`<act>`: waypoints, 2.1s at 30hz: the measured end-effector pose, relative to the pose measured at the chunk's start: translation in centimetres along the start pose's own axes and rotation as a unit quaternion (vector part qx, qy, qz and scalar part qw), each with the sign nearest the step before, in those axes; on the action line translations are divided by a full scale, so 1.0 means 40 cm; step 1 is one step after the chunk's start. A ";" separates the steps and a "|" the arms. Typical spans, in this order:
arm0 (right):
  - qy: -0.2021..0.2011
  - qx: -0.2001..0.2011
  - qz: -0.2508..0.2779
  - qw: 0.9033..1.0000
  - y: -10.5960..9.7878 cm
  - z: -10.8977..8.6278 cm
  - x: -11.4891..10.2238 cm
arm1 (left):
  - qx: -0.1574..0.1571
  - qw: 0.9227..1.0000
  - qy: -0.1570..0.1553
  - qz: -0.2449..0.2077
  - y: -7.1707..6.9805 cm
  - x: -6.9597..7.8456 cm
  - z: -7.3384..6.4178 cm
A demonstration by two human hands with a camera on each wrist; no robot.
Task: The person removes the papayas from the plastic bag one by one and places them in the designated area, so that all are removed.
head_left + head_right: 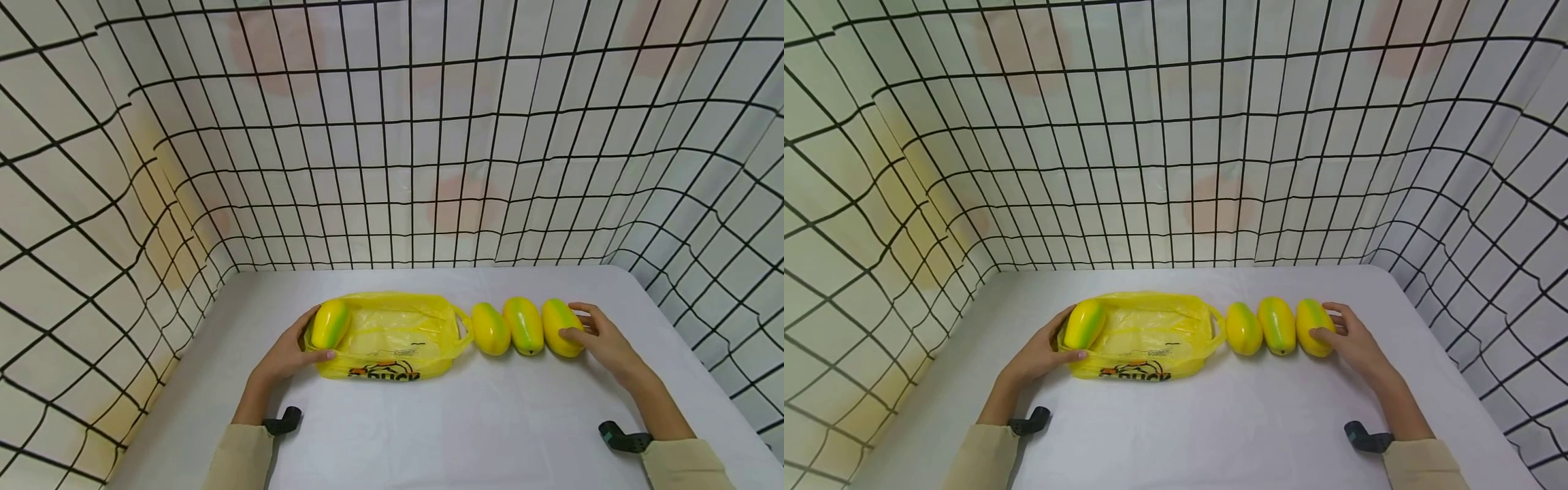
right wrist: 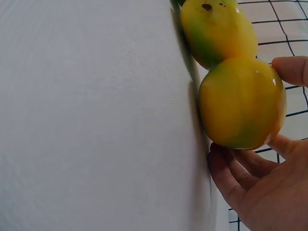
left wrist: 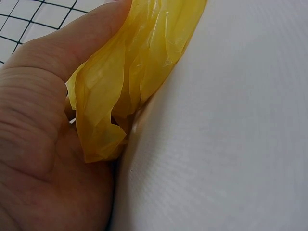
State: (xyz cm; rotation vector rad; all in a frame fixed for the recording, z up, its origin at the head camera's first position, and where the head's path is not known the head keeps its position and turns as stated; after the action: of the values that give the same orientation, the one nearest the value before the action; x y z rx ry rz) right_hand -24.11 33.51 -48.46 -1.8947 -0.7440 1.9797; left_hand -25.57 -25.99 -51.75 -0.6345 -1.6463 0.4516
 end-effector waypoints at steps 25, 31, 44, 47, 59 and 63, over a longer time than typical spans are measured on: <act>0.001 -0.003 0.008 1.000 0.003 0.000 -0.001 | -0.010 1.000 -0.019 -0.006 0.003 0.000 0.000; 0.002 0.001 0.002 1.000 0.000 0.003 0.004 | -0.008 1.000 -0.013 0.006 0.000 0.001 0.002; 0.005 0.003 0.009 1.000 -0.004 0.001 0.010 | -0.010 1.000 -0.014 0.006 0.000 0.002 0.002; -0.002 0.011 0.007 1.000 -0.009 -0.004 0.007 | -0.009 1.000 -0.014 0.006 0.001 0.003 0.002; -0.045 0.062 -0.004 0.997 -0.022 -0.016 -0.042 | -0.010 1.000 -0.004 0.001 -0.002 0.004 0.001; -0.058 0.074 -0.011 0.996 -0.020 -0.013 -0.065 | -0.007 1.000 -0.006 0.005 0.000 0.002 0.003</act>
State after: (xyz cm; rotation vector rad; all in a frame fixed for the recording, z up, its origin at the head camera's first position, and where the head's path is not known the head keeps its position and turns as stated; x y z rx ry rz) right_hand -23.47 32.84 -45.84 -1.6929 -0.6261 2.0830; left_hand -25.70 -25.93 -51.69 -0.6522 -1.6593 0.4534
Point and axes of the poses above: each hand's wrist, its own z-axis towards the middle knuckle, its own y-axis out of the palm, x = y × z, the point moved 1 cm from there along z, towards the middle knuckle, and after that the axes turned 10 degrees about -y, right-handed, at the moved point
